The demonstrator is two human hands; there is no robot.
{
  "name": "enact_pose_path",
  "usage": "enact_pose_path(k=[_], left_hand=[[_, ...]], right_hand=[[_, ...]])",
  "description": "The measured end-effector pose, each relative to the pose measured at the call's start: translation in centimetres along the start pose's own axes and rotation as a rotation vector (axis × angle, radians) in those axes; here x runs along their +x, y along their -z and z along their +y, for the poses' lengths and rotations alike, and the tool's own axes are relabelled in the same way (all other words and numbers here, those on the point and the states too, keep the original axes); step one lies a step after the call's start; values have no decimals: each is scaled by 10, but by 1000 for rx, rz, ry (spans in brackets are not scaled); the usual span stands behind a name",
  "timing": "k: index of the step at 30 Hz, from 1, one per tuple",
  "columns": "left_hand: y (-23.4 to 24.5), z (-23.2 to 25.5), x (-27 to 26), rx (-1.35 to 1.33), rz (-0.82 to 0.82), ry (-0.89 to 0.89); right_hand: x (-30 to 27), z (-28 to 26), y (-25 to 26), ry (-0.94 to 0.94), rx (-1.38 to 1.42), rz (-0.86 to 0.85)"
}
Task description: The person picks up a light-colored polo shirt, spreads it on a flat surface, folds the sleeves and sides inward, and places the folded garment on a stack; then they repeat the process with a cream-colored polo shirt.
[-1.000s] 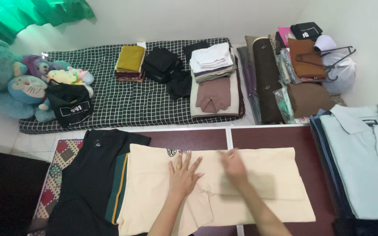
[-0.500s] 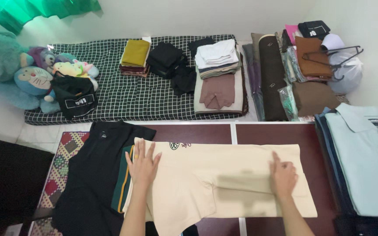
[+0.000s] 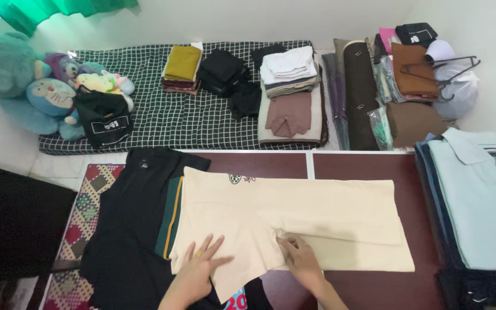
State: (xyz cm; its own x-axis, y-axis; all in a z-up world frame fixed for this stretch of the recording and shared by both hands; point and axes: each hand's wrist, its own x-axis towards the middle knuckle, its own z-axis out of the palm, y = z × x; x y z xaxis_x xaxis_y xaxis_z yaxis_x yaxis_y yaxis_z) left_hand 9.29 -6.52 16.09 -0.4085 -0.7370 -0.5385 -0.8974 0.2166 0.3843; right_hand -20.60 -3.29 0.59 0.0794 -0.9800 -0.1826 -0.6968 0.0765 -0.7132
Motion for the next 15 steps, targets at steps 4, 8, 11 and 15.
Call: enact_pose_path(k=[4,8,11,15], left_hand=[[-6,3,-22,9,-67,32],[-17,-1,-28,18,39,-20],[-18,-7,-31,-57,83,-23],[-15,-12,-32,-90,86,22]], right_hand=[[-11,3,-25,71,130,141],[-12,19,-36,75,-4,194],[-13,23,-26,273,-238,163],[-20,10,-9,195,-224,119]])
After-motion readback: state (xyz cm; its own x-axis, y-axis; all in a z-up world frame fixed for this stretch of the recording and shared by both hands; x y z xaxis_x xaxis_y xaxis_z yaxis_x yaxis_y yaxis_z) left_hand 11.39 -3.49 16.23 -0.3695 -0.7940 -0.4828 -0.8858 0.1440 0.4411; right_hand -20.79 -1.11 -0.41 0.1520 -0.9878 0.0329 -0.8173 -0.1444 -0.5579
